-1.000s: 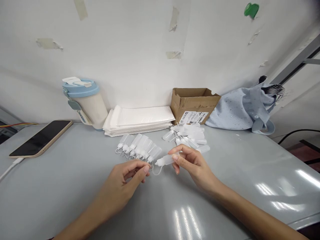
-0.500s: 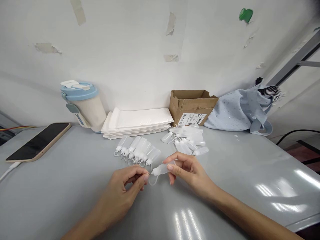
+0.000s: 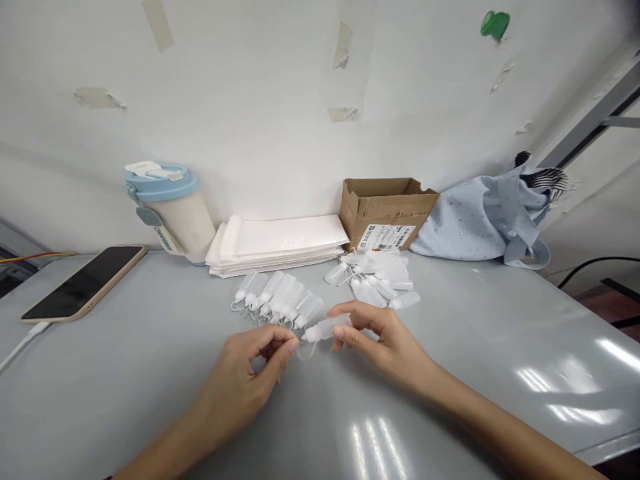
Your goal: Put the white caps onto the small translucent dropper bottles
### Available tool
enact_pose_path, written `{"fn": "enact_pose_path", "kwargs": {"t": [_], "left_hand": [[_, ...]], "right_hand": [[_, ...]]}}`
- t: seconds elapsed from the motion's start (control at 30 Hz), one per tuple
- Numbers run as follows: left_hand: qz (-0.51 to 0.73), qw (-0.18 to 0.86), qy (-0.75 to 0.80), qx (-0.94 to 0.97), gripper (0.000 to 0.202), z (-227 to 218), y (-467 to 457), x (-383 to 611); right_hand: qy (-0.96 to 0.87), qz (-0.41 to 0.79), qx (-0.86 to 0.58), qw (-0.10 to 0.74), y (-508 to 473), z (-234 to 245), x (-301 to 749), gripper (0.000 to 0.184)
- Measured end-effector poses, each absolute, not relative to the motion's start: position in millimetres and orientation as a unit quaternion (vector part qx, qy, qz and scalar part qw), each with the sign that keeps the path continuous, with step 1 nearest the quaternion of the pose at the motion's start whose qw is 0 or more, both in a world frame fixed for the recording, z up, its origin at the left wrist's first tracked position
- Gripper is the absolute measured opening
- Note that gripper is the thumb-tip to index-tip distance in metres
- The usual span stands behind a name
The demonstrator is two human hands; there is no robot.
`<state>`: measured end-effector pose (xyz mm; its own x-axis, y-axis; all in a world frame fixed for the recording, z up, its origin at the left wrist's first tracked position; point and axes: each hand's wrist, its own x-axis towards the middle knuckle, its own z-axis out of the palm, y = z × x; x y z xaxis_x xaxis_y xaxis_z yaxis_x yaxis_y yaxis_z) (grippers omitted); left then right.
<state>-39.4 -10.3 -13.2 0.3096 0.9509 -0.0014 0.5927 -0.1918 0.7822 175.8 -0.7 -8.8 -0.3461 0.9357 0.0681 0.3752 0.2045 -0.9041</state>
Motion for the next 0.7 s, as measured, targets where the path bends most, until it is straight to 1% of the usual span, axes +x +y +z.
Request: {"fn": "enact_pose_path", "kwargs": {"t": [0.1, 0.2, 0.23, 0.3, 0.37, 0.43, 0.57, 0.7], "left_hand": [[0.283, 0.261, 0.544, 0.746, 0.025, -17, -7, -43], [0.305, 0.159, 0.542, 0.767, 0.021, -26, -5, -46], [0.305, 0.129, 0.538, 0.775, 0.019, -29, -4, -47], [0.292, 0.086, 0.534, 0.788, 0.019, -35, -3, -49], [0.268, 0.062, 0.541, 0.795, 0.02, -37, -2, -49], [0.238, 0.049, 0.551, 0.798, 0.021, -37, 0, -49], [0.193, 0.048, 0.568, 0.799, 0.029, -36, 1, -48], [0.185, 0.048, 0.562, 0.805, 0.036, -37, 0, -49]], "right_hand": [[-0.712, 0.35, -0.503, 0.343, 5, -8, 181, 0.025], [-0.712, 0.28, -0.539, 0.352, 12, -10, 189, 0.023], [-0.719, 0.248, -0.549, 0.345, 14, -11, 191, 0.021], [-0.74, 0.169, -0.576, 0.304, 18, -14, 195, 0.02], [-0.749, 0.102, -0.604, 0.252, 21, -18, 198, 0.022], [-0.744, 0.065, -0.628, 0.218, 23, -20, 199, 0.023], [-0.735, 0.042, -0.65, 0.189, 24, -21, 200, 0.024], [-0.736, 0.033, -0.659, 0.152, 25, -20, 199, 0.025]]}}
